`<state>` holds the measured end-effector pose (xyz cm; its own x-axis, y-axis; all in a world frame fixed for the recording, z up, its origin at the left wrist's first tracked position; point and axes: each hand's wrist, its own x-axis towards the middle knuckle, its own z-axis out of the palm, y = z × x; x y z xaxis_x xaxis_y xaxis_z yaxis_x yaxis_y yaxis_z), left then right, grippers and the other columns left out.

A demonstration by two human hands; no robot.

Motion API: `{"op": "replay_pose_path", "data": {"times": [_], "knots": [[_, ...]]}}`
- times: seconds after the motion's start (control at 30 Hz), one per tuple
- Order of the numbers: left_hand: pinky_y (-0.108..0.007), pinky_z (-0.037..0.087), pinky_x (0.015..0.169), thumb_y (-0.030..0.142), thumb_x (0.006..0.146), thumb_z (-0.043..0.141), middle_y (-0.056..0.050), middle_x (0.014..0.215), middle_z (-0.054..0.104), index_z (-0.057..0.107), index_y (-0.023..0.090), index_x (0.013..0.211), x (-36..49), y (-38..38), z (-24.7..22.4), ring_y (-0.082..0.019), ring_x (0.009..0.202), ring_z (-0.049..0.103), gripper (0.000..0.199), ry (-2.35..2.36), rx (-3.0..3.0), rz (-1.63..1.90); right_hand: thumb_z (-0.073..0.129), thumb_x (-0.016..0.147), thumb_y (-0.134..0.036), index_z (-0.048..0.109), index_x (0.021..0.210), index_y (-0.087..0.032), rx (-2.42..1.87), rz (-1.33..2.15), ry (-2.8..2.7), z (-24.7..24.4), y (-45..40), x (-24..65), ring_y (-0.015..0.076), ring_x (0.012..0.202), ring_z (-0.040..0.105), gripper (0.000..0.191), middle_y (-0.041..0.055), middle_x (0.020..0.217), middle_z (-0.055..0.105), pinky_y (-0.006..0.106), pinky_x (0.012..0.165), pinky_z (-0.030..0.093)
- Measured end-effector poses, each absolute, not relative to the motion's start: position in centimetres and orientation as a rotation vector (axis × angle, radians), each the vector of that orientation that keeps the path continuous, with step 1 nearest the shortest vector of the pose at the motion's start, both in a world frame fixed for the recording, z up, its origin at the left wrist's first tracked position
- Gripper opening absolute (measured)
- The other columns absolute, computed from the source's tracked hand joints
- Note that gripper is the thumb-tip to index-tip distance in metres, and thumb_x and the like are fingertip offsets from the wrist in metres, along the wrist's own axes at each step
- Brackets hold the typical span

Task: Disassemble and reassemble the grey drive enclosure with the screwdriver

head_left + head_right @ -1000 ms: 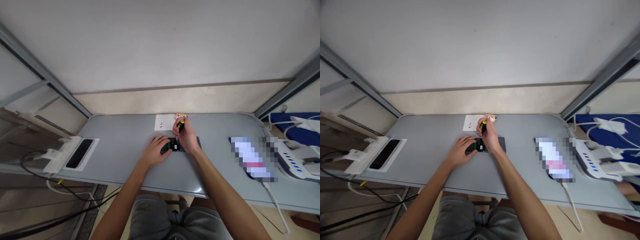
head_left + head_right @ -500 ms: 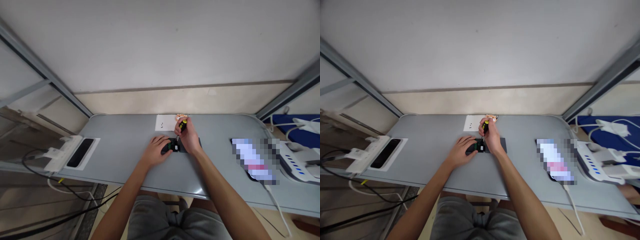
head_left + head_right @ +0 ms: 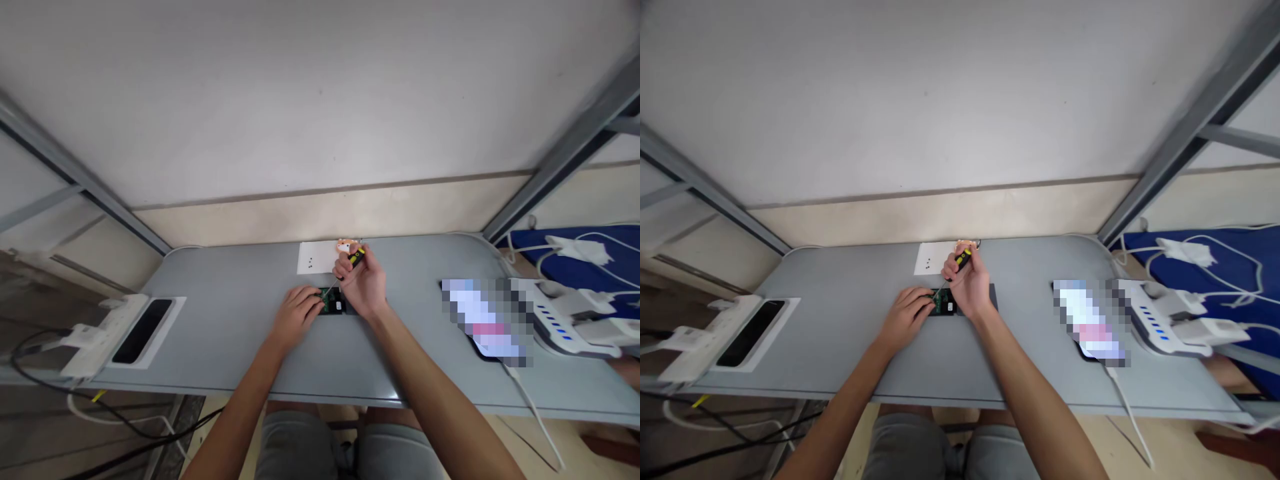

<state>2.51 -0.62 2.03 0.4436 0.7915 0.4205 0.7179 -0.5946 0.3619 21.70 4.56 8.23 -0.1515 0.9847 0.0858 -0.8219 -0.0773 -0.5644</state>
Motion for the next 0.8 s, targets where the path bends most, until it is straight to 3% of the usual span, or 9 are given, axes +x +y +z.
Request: {"op": "replay_pose_path", "data": {"times": [0.23, 0.5, 0.8], "knots": [[-0.041, 0.055, 0.094, 0.038, 0.113, 0.04, -0.007, 0.105, 0.074, 0.075, 0.024, 0.103, 3.4, 1.7, 3.4, -0.023, 0.103, 0.066, 0.039, 1.503, 2.494, 1.009, 0.064, 0.095, -0.045, 0.053, 0.084, -0.028, -0.31, 1.51, -0.443, 6.9, 6.7, 25.4, 0.0149, 0.055, 0.036, 0.023, -0.0054, 0.065, 0.033, 0.028, 0.056, 0.042], [-0.043, 0.053, 0.095, 0.034, 0.109, 0.053, -0.008, 0.1, 0.074, 0.08, 0.024, 0.105, 8.0, 12.2, 6.2, -0.027, 0.103, 0.065, 0.03, 1.481, 2.714, 0.563, 0.07, 0.09, -0.043, 0.055, 0.083, -0.028, -0.343, 1.439, -0.379, 5.2, 7.9, 26.8, 0.0142, 0.054, 0.038, 0.022, -0.0061, 0.064, 0.038, 0.028, 0.055, 0.042], [-0.042, 0.053, 0.096, 0.03, 0.103, 0.064, -0.009, 0.104, 0.075, 0.081, 0.023, 0.099, 7.7, 12.6, 3.8, -0.028, 0.11, 0.064, 0.018, 1.454, 2.74, 0.381, 0.066, 0.093, -0.038, 0.056, 0.083, -0.026, -0.288, 1.523, -0.286, 5.5, 7.5, 25.8, 0.0124, 0.055, 0.04, 0.019, -0.0054, 0.065, 0.041, 0.025, 0.056, 0.043]]}}
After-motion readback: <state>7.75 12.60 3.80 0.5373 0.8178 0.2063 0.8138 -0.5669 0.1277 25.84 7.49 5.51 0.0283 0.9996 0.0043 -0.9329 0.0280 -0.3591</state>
